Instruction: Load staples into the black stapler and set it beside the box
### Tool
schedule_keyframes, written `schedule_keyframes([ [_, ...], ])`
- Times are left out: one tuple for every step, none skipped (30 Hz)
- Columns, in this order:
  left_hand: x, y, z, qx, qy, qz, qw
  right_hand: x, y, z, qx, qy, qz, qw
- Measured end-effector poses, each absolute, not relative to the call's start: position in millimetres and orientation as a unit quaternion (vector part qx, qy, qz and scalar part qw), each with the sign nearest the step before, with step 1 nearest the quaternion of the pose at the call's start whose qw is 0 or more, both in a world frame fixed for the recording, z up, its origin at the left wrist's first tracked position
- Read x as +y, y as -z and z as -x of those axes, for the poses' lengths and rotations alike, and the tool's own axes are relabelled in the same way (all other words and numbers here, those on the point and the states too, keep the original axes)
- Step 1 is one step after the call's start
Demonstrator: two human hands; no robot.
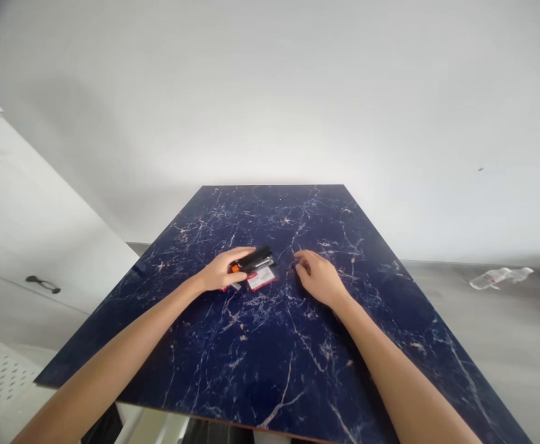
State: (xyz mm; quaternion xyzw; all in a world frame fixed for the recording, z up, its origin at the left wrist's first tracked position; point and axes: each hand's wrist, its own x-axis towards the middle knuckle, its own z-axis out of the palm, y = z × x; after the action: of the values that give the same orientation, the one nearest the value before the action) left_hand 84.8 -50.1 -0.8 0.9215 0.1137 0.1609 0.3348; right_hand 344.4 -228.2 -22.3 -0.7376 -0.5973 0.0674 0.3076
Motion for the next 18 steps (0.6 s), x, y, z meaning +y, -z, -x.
schedule_keyframes([
  [-58,1,-92,0.091,-0.150,-0.928,0.328,-230,21,-344,-0.603,-0.077,0.725,0.323],
  [-64,2,-97,0.080,-0.145,-0.934,0.317,-231,19,-344,-0.613,-0.090,0.711,0.333],
  [-68,2,-99,0.078,-0.146,-0.939,0.300,-232,18,-343,-0.623,-0.102,0.698,0.339],
  [-71,3,-99,0.085,-0.153,-0.943,0.282,-233,16,-341,-0.632,-0.112,0.686,0.342],
  [-72,5,-96,0.099,-0.162,-0.945,0.266,-233,15,-340,-0.639,-0.120,0.678,0.342],
  [-72,6,-92,0.113,-0.168,-0.946,0.253,-233,14,-337,-0.643,-0.126,0.673,0.342],
  [-71,7,-88,0.126,-0.173,-0.946,0.243,-233,14,-335,-0.645,-0.130,0.671,0.342],
  [-69,8,-83,0.134,-0.177,-0.946,0.235,-233,14,-332,-0.643,-0.136,0.671,0.343],
  [-67,9,-79,0.139,-0.183,-0.947,0.226,-232,14,-330,-0.639,-0.141,0.673,0.345],
  [-65,10,-76,0.142,-0.192,-0.947,0.217,-231,14,-328,-0.632,-0.149,0.676,0.348],
  [-63,11,-74,0.142,-0.202,-0.946,0.208,-231,14,-327,-0.625,-0.159,0.678,0.353],
  [-61,11,-73,0.142,-0.211,-0.946,0.201,-230,14,-326,-0.618,-0.169,0.679,0.358],
  [-60,12,-73,0.142,-0.217,-0.945,0.196,-230,14,-326,-0.613,-0.178,0.679,0.363],
  [-59,12,-73,0.143,-0.219,-0.945,0.194,-230,14,-327,-0.610,-0.185,0.678,0.366],
  [-58,13,-74,0.143,-0.218,-0.946,0.194,-231,13,-329,-0.610,-0.188,0.678,0.365],
  [-58,13,-74,0.144,-0.216,-0.946,0.193,-232,11,-333,-0.610,-0.188,0.680,0.361],
  [-58,13,-75,0.146,-0.213,-0.947,0.193,-233,10,-337,-0.613,-0.185,0.683,0.352],
  [-58,13,-75,0.148,-0.210,-0.947,0.193,-235,8,-342,-0.616,-0.180,0.687,0.342],
])
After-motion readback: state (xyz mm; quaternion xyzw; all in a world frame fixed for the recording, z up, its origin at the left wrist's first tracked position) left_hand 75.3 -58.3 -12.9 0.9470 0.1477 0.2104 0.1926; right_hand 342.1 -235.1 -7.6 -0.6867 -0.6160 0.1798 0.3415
